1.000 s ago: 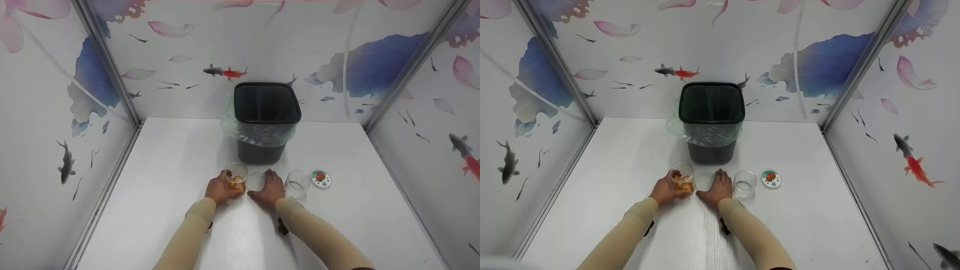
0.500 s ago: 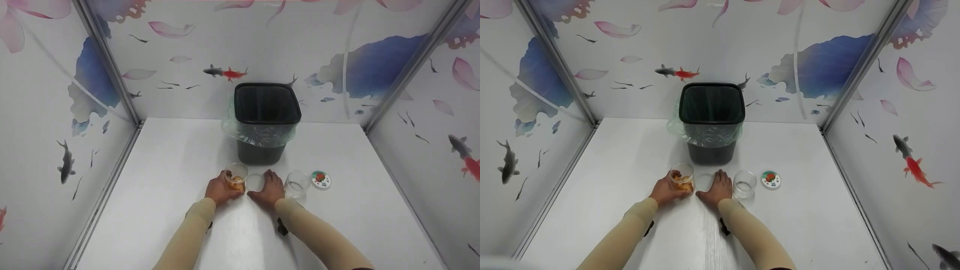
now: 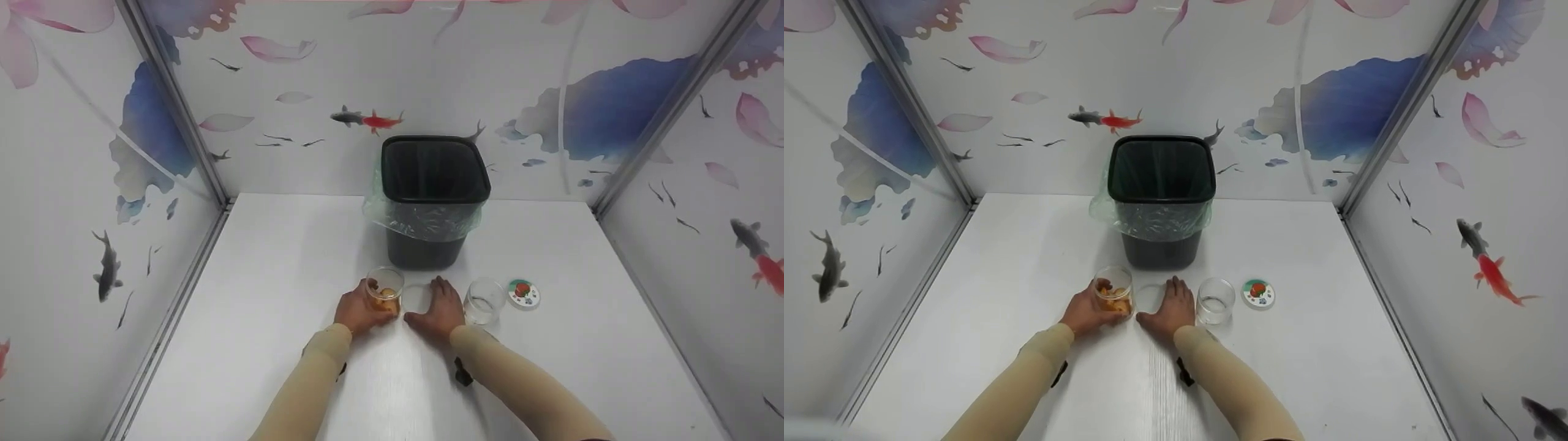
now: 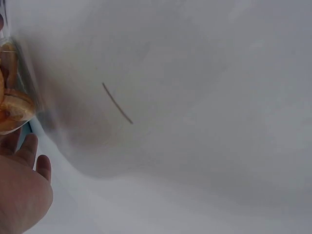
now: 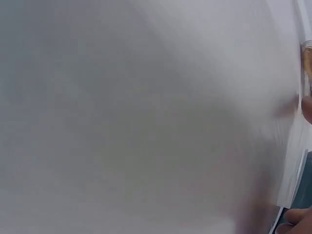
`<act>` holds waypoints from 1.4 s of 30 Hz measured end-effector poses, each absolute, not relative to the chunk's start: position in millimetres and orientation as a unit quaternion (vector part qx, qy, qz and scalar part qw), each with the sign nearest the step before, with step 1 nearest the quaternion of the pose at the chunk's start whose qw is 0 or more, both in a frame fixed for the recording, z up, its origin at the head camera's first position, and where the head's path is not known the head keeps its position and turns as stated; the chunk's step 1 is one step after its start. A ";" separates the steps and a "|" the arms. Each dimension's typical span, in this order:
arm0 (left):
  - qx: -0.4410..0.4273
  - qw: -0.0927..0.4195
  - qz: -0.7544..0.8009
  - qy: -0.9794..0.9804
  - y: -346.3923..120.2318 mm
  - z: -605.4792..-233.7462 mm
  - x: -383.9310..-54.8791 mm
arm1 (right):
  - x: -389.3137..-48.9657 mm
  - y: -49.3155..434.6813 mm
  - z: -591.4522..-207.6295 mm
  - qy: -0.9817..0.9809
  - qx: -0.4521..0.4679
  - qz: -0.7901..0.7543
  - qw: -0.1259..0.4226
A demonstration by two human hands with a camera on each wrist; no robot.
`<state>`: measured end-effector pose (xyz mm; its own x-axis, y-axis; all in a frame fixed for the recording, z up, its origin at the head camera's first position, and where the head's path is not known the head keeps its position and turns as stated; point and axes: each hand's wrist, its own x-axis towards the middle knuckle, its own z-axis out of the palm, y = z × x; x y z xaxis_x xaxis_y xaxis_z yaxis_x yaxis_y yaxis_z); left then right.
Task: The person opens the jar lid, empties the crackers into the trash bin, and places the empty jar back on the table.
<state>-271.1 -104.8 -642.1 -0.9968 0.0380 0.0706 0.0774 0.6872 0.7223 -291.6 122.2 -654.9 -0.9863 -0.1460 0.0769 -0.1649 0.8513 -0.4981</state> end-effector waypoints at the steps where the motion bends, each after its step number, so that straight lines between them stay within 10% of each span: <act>1: -0.032 0.026 -0.394 -0.918 -104.9 -642.1 -271.0 | -292.2 122.8 -655.2 -0.960 0.090 0.262 0.025; 42: -0.019 0.002 -0.396 -0.918 -103.9 -641.5 -270.0 | -270.1 161.4 -537.0 -0.917 0.210 0.338 0.011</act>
<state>-270.0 -103.9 -641.5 -0.9993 0.0321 0.0193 0.0360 0.6855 0.7271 -270.1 161.4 -537.0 -0.9118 -0.3772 0.1619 -0.3921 0.6837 -0.6155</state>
